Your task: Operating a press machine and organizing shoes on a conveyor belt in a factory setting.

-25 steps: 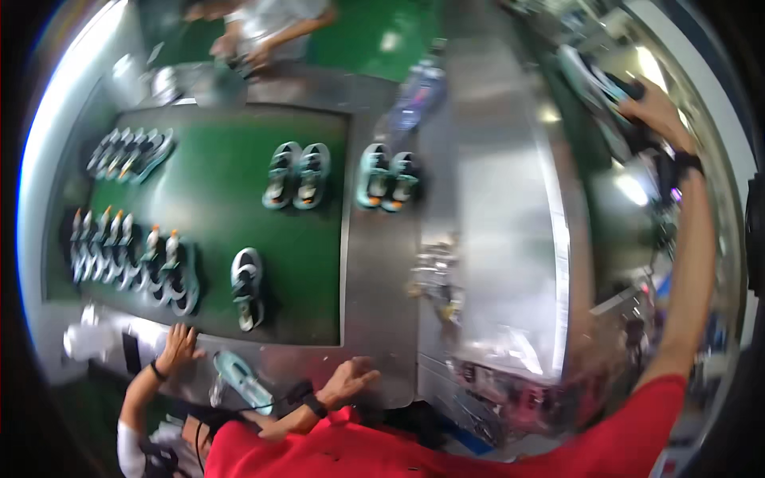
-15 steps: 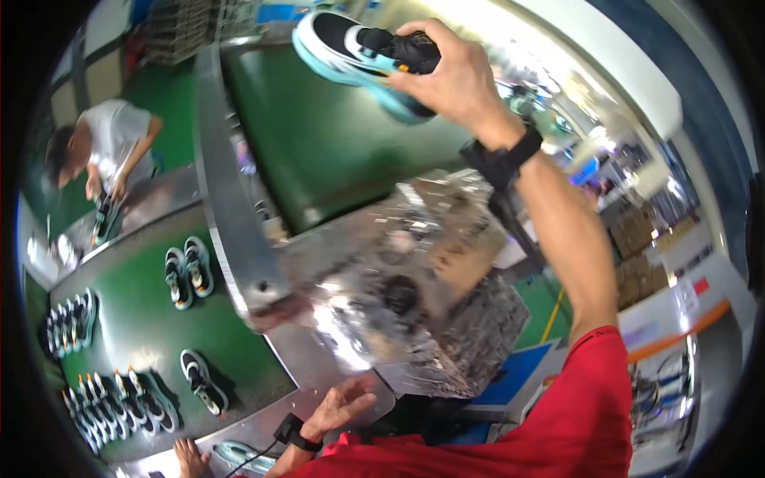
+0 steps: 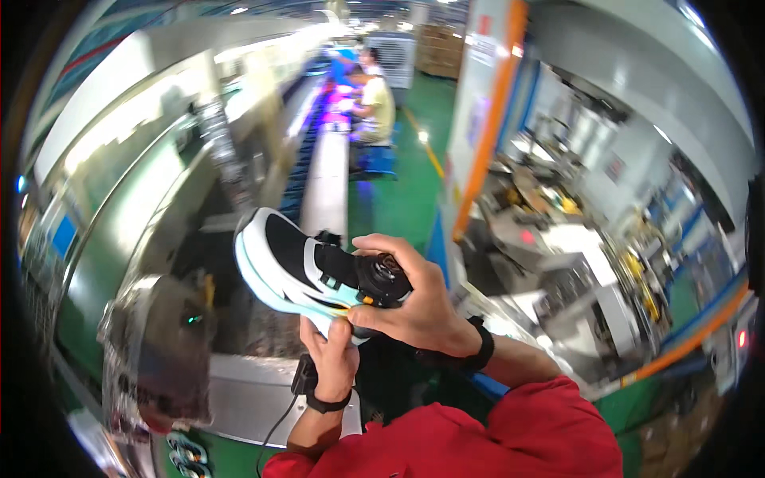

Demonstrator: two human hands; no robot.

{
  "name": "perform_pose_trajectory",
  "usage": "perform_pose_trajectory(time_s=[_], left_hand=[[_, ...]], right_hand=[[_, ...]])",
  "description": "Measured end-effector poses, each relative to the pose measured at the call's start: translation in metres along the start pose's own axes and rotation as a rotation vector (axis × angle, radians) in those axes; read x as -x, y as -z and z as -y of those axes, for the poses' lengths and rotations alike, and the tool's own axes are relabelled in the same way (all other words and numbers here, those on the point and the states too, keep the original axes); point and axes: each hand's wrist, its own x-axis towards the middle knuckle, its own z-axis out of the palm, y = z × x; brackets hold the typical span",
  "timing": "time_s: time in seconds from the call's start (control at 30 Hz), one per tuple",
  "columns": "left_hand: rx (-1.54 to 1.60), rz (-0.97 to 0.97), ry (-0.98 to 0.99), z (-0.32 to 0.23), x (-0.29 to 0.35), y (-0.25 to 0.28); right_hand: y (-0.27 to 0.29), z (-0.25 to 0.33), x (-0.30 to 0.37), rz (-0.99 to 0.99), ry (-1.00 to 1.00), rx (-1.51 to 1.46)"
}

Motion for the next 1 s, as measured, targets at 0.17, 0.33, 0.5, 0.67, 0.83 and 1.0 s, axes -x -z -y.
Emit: perform_pose_trajectory(time_s=[0.17, 0.33, 0.5, 0.67, 0.83, 1.0], left_hand=[[0.198, 0.251, 0.388, 0.071, 0.032, -0.113], [-0.153, 0.643, 0.585, 0.156, 0.075, -0.215], [-0.12, 0.929, 0.911, 0.247, 0.115, -0.314], [-0.281, 0.967, 1.047, 0.371, 0.147, -0.404], [-0.692, 1.13, 0.625, 0.482, 0.168, -0.471], [-0.87, 1.172, 0.563, 0.627, 0.184, -0.496]], right_hand=[[0.134, -0.027, 0.114, -0.174, -0.239, -0.111], [0.225, -0.059, 0.231, -0.744, -0.34, 0.002], [0.316, -0.074, 0.355, -1.102, -0.502, 0.151], [0.375, -0.057, 0.434, -1.43, -0.548, 0.171], [0.394, -0.029, 0.462, -1.651, -0.524, 0.302], [0.39, -0.008, 0.482, -1.845, -0.559, 0.429]])
